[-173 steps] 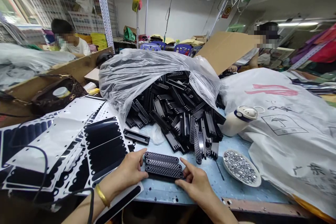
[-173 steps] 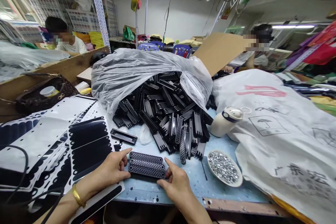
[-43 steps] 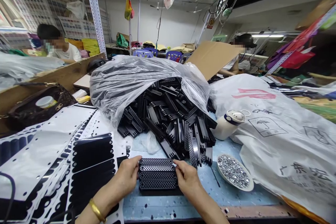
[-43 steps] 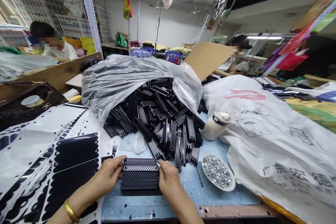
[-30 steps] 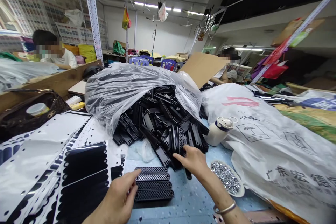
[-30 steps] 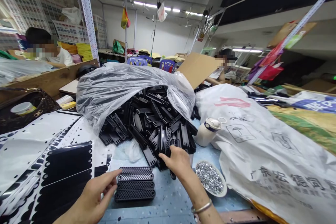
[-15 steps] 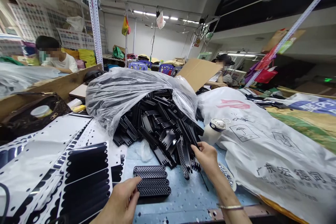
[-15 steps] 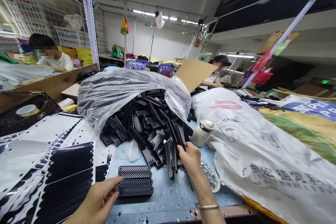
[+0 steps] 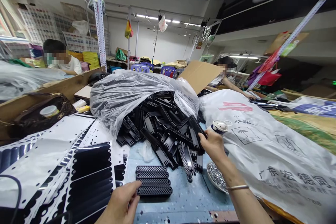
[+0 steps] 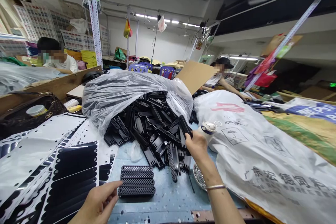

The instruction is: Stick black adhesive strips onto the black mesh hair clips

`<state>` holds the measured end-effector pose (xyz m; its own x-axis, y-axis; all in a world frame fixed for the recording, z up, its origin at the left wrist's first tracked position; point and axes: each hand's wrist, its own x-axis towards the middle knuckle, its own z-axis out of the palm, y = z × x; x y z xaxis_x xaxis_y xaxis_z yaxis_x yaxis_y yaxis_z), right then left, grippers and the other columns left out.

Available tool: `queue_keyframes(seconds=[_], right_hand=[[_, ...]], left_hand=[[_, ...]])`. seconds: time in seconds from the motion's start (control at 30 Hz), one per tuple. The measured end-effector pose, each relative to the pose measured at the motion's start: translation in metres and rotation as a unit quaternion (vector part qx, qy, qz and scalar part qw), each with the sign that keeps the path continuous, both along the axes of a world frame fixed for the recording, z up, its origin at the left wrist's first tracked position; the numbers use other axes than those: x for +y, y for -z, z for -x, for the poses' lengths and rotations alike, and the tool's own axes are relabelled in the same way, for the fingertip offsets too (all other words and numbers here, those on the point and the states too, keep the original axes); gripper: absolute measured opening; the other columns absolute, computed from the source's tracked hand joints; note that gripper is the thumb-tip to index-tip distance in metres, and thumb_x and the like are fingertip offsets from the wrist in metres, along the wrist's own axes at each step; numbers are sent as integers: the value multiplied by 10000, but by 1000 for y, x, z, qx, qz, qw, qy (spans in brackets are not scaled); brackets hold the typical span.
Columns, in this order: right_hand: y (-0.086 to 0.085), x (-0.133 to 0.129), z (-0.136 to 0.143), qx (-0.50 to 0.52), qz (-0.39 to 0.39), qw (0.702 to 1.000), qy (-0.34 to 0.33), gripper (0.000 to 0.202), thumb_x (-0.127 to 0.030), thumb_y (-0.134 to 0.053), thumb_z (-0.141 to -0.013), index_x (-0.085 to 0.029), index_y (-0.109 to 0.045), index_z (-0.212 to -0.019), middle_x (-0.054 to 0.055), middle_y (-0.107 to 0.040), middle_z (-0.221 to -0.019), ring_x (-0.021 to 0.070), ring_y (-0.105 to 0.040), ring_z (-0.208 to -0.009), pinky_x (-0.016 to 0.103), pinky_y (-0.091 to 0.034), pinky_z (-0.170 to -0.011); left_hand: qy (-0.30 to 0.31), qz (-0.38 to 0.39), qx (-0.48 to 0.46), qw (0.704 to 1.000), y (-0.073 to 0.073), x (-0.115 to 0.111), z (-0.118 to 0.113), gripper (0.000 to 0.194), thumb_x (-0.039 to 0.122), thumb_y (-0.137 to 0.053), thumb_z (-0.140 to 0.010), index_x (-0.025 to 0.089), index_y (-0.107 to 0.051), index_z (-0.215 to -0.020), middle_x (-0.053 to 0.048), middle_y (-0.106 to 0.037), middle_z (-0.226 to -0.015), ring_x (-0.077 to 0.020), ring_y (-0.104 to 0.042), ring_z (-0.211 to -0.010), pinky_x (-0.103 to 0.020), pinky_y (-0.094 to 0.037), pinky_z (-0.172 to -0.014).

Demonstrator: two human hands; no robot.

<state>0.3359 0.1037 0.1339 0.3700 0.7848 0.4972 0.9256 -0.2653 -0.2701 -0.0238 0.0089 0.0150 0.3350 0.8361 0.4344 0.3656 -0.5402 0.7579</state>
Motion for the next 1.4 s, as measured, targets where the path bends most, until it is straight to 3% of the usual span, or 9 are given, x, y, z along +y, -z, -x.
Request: queue_keyframes(seconds=[0.1,0.2,0.33,0.43,0.53,0.77,0.93,1.1,1.4], right_hand=[[10,-34,26,12,-10,997,-76,268,-354,-548,-822,-168,-715,-919,92,-737,-737,241,-669,-662,325,-490,-612],[40,-90,60,24,-5,984,-177,253,-376,-566,-828,-213,-716,-948,83,-762,-838,254,-709,-725,351,-550,-676],[85,-155,95,53,-26,924,-378,260,-184,-562,-881,-241,-652,-1118,67,-748,-860,234,-733,-771,319,-591,-686],[104,-169,111,71,-5,899,-432,354,-87,-521,-871,-233,-615,-1179,50,-703,-807,200,-708,-701,281,-586,-635],[116,-159,116,83,-15,900,-427,346,-53,-484,-858,-218,-640,-1119,38,-669,-756,184,-681,-641,263,-567,-575],[139,-143,100,106,-30,941,-321,107,-180,-618,-800,-189,-634,-906,0,-618,-654,158,-612,-512,257,-526,-498],[139,-143,100,94,61,952,-284,54,-188,-596,-779,-201,-634,-816,-4,-585,-657,155,-584,-537,264,-495,-540],[132,-137,104,97,114,951,-270,34,-204,-604,-780,-208,-616,-749,-13,-558,-658,156,-557,-552,269,-446,-556],[116,-130,106,131,218,928,-271,119,-254,-599,-806,-201,-562,-706,-23,-529,-653,150,-520,-575,267,-381,-573]], left_hand=[[3,11,-2,1000,-8,-4,5,329,160,-524,-848,186,-701,-1124,-28,-707,-719,-131,-636,-560,-199,-536,-589],[-14,86,-15,996,-10,-11,11,377,193,-605,-796,171,-696,-1162,-23,-689,-736,-119,-620,-544,-185,-518,-518],[-46,238,-1,970,-7,-20,14,668,169,-753,-630,177,-632,-1286,-6,-675,-825,-98,-586,-512,-184,-486,-458],[-6,251,29,967,-4,-23,11,528,139,-709,-669,164,-674,-1195,-1,-679,-762,-118,-606,-534,-201,-500,-505],[13,154,90,984,-2,-21,6,259,116,-564,-783,163,-709,-991,-17,-680,-674,-153,-630,-575,-243,-525,-589],[-11,19,129,991,12,-16,0,276,92,-460,-820,174,-639,-1013,-76,-718,-809,-207,-686,-680,-302,-544,-652],[-42,67,128,989,23,-17,2,271,113,-519,-791,176,-597,-1043,-21,-644,-741,-165,-598,-571,-278,-513,-601],[-31,127,123,984,16,-7,3,637,58,-551,-686,167,-507,-1312,6,-622,-795,-123,-517,-529,-252,-484,-579],[-17,176,107,978,3,4,-1,480,4,-532,-650,201,-641,-1074,54,-564,-731,-100,-527,-555,-225,-456,-591]])
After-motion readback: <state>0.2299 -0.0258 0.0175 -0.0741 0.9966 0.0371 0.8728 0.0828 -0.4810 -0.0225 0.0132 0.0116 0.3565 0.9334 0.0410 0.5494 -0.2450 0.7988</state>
